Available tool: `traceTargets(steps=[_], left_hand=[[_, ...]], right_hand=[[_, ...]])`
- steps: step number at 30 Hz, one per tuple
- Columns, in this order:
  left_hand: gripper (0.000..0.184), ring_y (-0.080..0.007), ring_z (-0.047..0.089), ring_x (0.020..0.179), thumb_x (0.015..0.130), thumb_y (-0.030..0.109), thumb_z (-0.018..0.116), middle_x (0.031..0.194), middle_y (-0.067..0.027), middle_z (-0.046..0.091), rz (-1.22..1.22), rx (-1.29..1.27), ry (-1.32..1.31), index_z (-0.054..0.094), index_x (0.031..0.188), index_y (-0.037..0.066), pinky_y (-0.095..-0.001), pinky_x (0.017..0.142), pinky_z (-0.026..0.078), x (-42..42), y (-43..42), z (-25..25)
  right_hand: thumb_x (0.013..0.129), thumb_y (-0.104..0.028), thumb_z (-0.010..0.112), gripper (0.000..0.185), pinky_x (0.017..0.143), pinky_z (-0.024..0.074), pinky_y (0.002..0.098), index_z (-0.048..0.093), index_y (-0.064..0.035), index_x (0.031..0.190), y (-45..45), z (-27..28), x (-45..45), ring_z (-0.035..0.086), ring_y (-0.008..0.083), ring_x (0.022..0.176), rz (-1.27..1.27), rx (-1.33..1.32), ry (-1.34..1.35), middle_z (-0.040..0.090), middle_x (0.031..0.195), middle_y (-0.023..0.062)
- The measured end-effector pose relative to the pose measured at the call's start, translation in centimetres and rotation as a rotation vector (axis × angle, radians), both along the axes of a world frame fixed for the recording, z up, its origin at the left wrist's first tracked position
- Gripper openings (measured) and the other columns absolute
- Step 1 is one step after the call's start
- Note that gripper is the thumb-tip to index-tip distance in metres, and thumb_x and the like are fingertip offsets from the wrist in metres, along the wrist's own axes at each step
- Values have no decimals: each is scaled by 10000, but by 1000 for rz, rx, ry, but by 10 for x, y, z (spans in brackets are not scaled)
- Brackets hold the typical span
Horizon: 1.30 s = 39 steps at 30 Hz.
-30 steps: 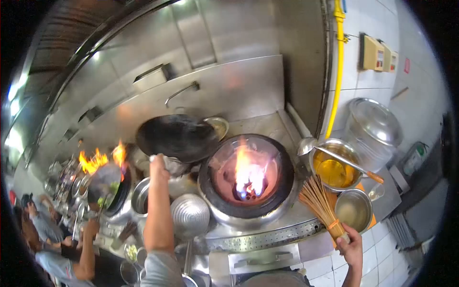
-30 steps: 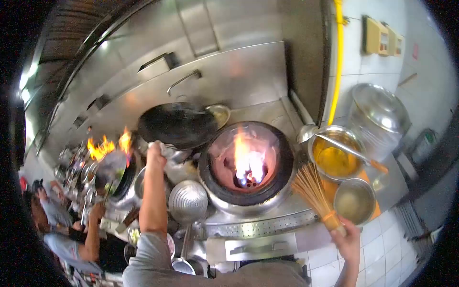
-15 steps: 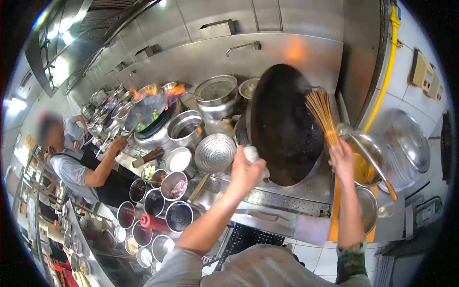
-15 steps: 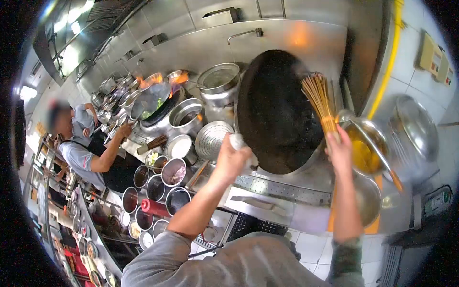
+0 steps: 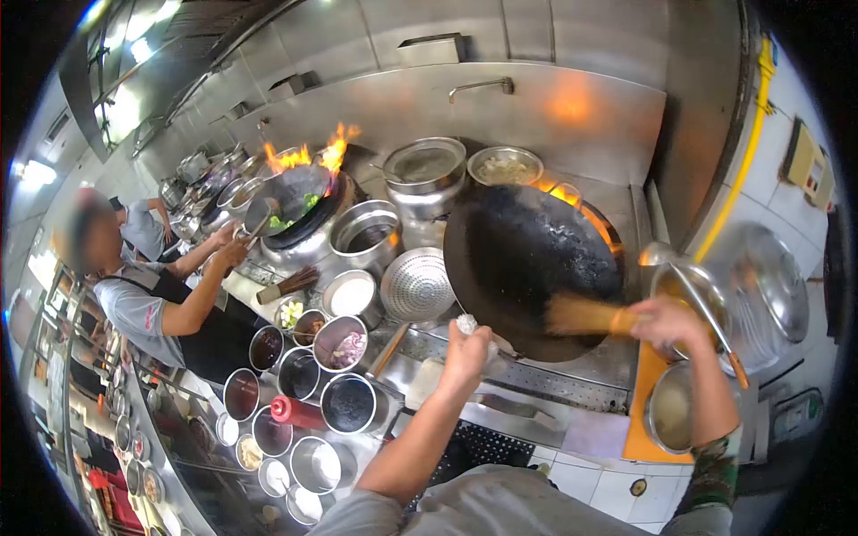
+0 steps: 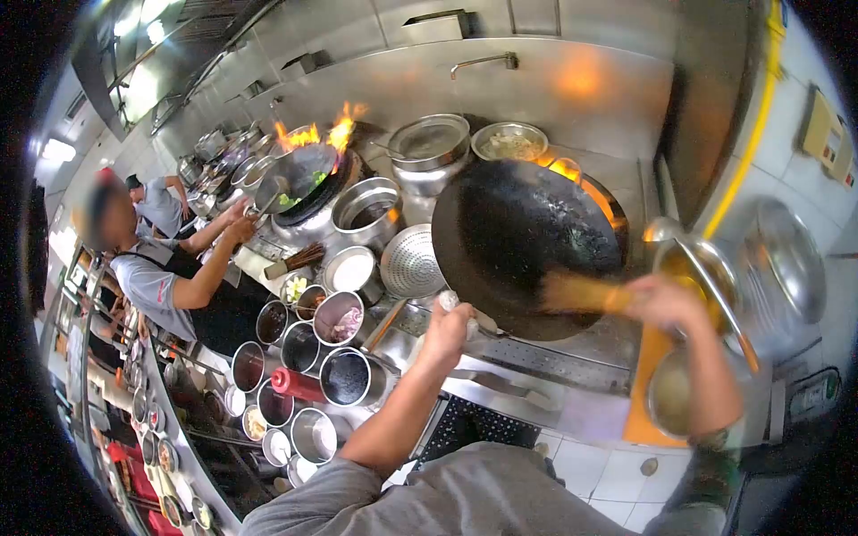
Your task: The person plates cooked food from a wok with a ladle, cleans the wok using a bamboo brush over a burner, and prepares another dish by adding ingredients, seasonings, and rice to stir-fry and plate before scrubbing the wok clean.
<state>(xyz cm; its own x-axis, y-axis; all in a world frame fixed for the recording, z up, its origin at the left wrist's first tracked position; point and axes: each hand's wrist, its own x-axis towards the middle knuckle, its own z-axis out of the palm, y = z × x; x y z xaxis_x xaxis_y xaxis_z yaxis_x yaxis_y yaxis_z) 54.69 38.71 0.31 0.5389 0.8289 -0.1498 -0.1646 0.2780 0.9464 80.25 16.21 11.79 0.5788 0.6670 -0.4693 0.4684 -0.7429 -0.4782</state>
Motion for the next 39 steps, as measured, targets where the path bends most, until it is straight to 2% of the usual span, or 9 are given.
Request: traceTargets(steps=[4, 11, 18, 21, 28, 32, 35, 37, 39], left_hand=[[365, -169, 529, 850, 773, 43, 521, 986, -103, 531, -130, -330, -98, 405, 1113, -16, -319, 715, 454, 18, 0, -17], [208, -251, 610, 699, 777, 49, 504, 854, -131, 581, 96, -348, -59, 503, 979, -1, -384, 550, 536, 72, 17, -58], [348, -202, 613, 831, 839, 226, 658, 956, -109, 622, -285, -639, -81, 548, 1070, -10, -331, 729, 508, 33, 41, -27], [364, -195, 620, 819, 822, 246, 692, 978, -98, 633, -266, -226, 135, 577, 1063, -2, -328, 712, 518, -34, 71, -37], [486, -221, 640, 776, 715, 277, 780, 871, -144, 672, -224, 128, 646, 603, 1009, -67, -344, 695, 501, -120, 88, -146], [615, -329, 642, 856, 667, 337, 800, 928, -240, 652, -92, 317, 717, 575, 1044, -93, -378, 748, 495, -103, 85, -128], [701, -338, 616, 908, 669, 367, 798, 1019, -266, 609, -49, 459, 783, 530, 1107, -109, -381, 789, 483, -119, 92, -164], [794, -345, 582, 952, 668, 391, 800, 1077, -280, 560, -81, 436, 792, 476, 1183, -118, -380, 824, 470, -121, 85, -147], [836, -346, 570, 980, 665, 411, 800, 1080, -274, 550, -61, 355, 749, 462, 1216, -118, -388, 845, 463, -118, 80, -128]], right_hand=[[798, -320, 649, 512, 853, 477, 440, 537, -167, 1273, 48, -10, 52, 590, 372, 1003, -220, 202, -819, 623, 1078, 206], [835, -374, 609, 536, 796, 490, 452, 472, -209, 1326, 175, -56, 70, 617, 381, 917, -414, 704, -896, 647, 993, 194], [806, -341, 632, 506, 787, 507, 472, 527, -143, 1260, 226, -127, 0, 639, 373, 894, -13, 257, -468, 655, 1011, 193], [773, -334, 697, 561, 762, 518, 437, 537, -102, 1257, 185, -98, 9, 631, 367, 914, 19, 279, 374, 644, 1002, 218], [835, -302, 611, 487, 687, 537, 455, 470, -147, 1274, 177, -119, 54, 660, 355, 809, -326, 232, -893, 648, 909, 220], [808, -355, 650, 494, 726, 530, 436, 522, -148, 1238, 214, -144, 38, 663, 340, 793, 67, 336, -500, 666, 946, 180], [755, -388, 714, 628, 592, 525, 312, 518, -143, 1299, 181, -96, 27, 611, 198, 555, 80, 277, 501, 677, 913, 122], [778, -343, 711, 567, 417, 454, 273, 533, -190, 1293, 153, -71, 51, 601, 121, 555, 73, 95, 247, 664, 815, 60], [826, -350, 625, 503, 654, 496, 400, 515, -175, 1285, 139, -74, 73, 641, 290, 767, -69, 68, -373, 660, 883, 164]])
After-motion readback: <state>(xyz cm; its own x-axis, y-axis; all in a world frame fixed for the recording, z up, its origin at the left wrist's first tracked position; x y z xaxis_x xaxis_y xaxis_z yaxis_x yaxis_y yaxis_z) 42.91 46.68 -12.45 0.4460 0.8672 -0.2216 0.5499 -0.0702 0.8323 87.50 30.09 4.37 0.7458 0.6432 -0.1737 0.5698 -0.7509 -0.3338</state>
